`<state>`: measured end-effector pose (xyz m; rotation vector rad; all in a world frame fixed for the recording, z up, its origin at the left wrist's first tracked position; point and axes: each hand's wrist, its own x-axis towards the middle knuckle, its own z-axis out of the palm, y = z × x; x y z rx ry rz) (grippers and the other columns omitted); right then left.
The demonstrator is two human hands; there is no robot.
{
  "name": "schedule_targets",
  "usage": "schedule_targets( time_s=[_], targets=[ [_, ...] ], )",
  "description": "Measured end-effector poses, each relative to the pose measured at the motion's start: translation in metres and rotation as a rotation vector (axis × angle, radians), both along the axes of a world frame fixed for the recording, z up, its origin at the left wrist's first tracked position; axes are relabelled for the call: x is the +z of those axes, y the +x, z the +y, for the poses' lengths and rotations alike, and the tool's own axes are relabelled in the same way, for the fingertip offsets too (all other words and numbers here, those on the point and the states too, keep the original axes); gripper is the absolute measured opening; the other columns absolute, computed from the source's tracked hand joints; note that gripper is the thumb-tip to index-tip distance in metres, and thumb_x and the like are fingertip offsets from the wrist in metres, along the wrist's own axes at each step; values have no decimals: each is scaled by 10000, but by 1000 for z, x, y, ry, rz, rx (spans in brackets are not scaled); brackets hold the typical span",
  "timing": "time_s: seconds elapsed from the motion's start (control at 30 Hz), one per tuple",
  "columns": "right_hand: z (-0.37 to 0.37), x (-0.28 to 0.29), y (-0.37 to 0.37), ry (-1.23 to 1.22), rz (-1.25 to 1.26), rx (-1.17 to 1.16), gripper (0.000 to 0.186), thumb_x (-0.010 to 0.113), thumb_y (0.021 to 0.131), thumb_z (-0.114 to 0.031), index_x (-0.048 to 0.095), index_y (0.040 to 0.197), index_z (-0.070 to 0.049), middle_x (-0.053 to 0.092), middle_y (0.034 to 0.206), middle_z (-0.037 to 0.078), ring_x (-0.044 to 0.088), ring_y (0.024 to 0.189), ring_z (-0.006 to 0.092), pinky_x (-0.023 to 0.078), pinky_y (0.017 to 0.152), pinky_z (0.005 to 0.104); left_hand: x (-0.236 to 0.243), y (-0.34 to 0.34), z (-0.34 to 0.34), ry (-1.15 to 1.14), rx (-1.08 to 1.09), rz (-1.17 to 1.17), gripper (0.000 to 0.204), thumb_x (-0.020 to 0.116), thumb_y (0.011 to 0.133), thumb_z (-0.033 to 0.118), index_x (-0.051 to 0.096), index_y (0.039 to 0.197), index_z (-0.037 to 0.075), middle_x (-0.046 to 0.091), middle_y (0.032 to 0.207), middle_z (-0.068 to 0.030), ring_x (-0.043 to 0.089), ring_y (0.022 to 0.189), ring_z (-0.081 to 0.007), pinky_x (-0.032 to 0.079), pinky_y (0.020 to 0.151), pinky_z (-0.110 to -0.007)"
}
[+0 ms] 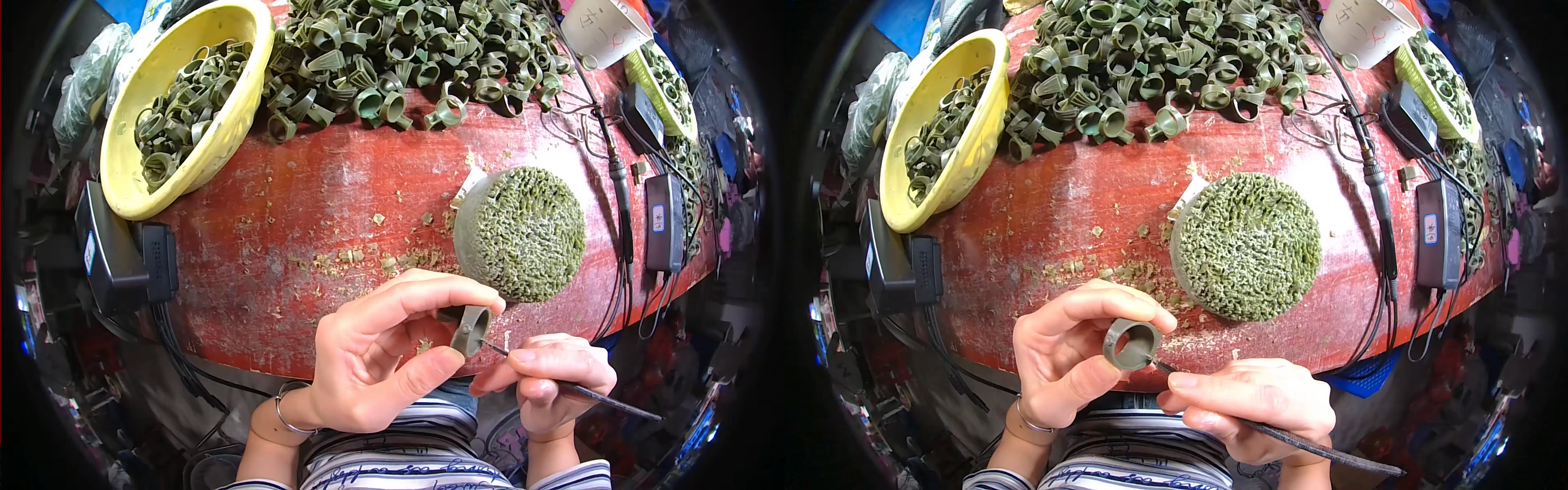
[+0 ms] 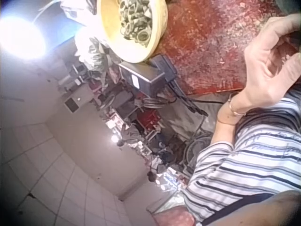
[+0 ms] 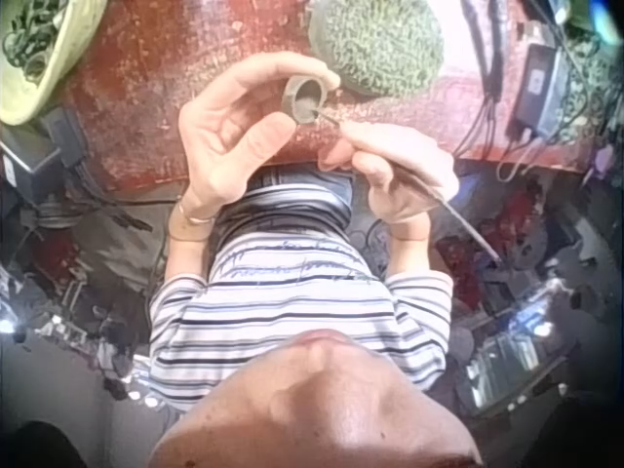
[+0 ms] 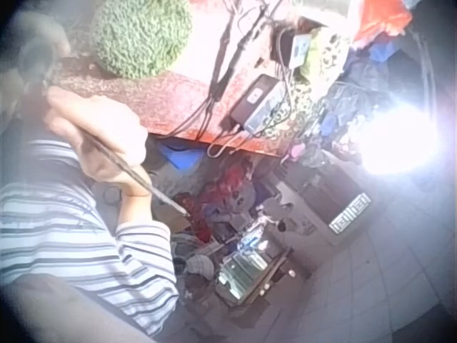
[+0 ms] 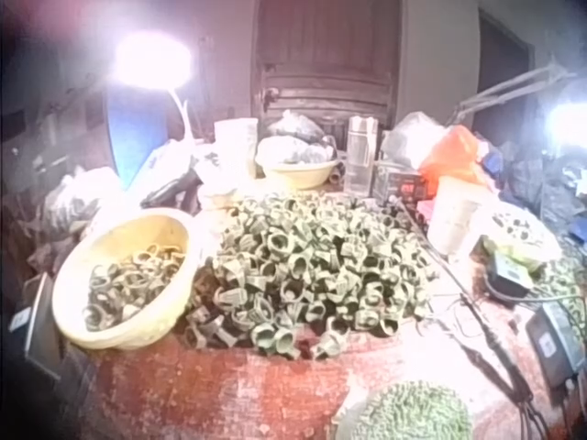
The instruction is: Using a soldering tool to melt and fuse green plastic ring components at a workstation.
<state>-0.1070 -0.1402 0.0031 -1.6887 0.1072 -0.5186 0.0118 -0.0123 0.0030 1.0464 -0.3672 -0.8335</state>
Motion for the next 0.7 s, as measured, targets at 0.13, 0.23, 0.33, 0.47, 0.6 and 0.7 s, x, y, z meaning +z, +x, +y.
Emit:
schedule_targets(
  time_s=[0.13, 0.23, 0.33, 0.47, 0.6, 0.7],
  targets=[
    [4, -6, 2, 14, 17, -142, 169, 630, 795, -62, 616, 939, 25, 657, 698, 116, 657, 626, 212, 536, 570, 295, -10, 0, -2, -13, -9, -117, 382, 637, 777, 170, 547, 1038, -95, 554, 1040, -211, 548, 963, -230, 453, 808, -313],
    [4, -7, 4, 65, 27, -187, 142, 612, 812, -40, 602, 932, 35, 655, 716, 131, 656, 640, 193, 535, 569, 280, -8, 0, -1, 4, 4, -140, 378, 637, 773, 157, 549, 1039, -96, 536, 1069, -217, 543, 979, -237, 457, 811, -317],
    [6, 1, 13, 137, 165, -215, 125, 602, 815, -5, 581, 925, 49, 648, 723, 126, 649, 662, 161, 530, 558, 257, -9, 2, 4, 12, -91, -97, 366, 637, 770, 146, 556, 1030, -98, 532, 1075, -219, 546, 977, -239, 463, 811, -313],
    [-5, 8, 26, 247, 218, -45, 98, 544, 856, -2, 562, 920, 70, 620, 726, 94, 537, 535, 71, 424, 445, 190, -9, 12, 9, 16, -309, -226, 288, 568, 791, -12, 543, 1076, -48, 508, 1147, -161, 530, 1003, -152, 458, 788, -258],
    [-4, 11, 21, 260, 36, -258, 270, 449, 931, -180, 543, 955, 72, 595, 594, 99, 520, 480, 74, 380, 407, 186, -10, 8, 5, 54, -198, -150, 357, 617, 773, 158, 567, 1014, -100, 541, 1076, -214, 550, 959, -214, 496, 682, -264],
    [1, 15, 11, 162, 18, -314, 390, 457, 920, -312, 584, 876, 54, 619, 607, 102, 573, 470, 145, 448, 426, 231, -5, 5, 7, 48, -150, 0, 373, 610, 781, 188, 562, 1013, -101, 541, 1067, -222, 551, 926, -209, 474, 712, -270]
  ],
)
